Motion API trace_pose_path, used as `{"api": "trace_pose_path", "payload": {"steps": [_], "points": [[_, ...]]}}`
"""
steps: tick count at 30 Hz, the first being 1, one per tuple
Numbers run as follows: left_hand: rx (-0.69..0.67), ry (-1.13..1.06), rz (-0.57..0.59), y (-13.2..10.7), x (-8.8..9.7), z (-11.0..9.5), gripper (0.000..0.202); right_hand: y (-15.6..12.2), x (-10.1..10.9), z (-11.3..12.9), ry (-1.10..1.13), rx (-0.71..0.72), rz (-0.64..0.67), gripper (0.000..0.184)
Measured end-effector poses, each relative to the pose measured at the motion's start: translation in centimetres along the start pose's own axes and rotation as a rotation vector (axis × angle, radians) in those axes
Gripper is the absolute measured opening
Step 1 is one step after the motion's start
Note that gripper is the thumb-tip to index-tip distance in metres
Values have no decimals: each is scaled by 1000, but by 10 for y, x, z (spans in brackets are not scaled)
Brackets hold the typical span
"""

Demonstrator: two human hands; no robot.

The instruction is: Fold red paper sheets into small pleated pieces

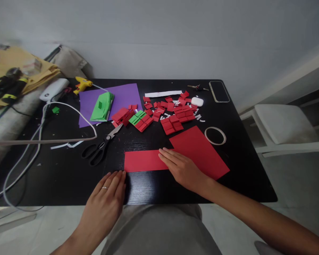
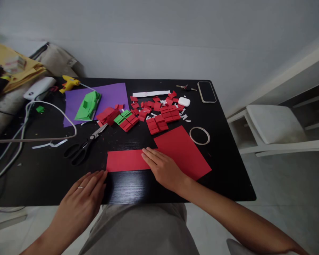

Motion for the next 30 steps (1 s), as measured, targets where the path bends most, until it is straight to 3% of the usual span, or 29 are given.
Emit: {"api": "trace_pose_path", "payload": {"steps": [6,8,10,12,15,18,24,30], "points": [[158,-81,-18,18,-3,16,25,0,0,2,-17,-7,-8,58],[158,-204,-56,31,-8,3,23,0,-1,3,-22,-13,-9,57],[42,-335,-54,43,-16,-19,34,0,-1,4,-25,-15,-4,56],[-47,-385,8,49,-26,-39,47,-1,-1,4,-20,-18,1,53],[-33,-378,98,46,-38,-50,67,-1,0,4,-4,-30,2,51],[-34,-355,162,31,-42,-39,75,-2,0,5,1,-41,6,53],[24,-251,162,-3,-29,-9,79,-3,-1,5,-8,-22,28,54],[62,-186,139,-16,-25,-2,76,0,3,4,-15,-37,35,55]]}}
Point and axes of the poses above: each hand's wrist, its own y-axis towards the middle knuckle, its own x-axis out of the back of the hand, z = x × y, the point moved 2 cm from there along y, towards the middle knuckle, and after that the axes turned 6 degrees about -z, right-handed, at the moved point
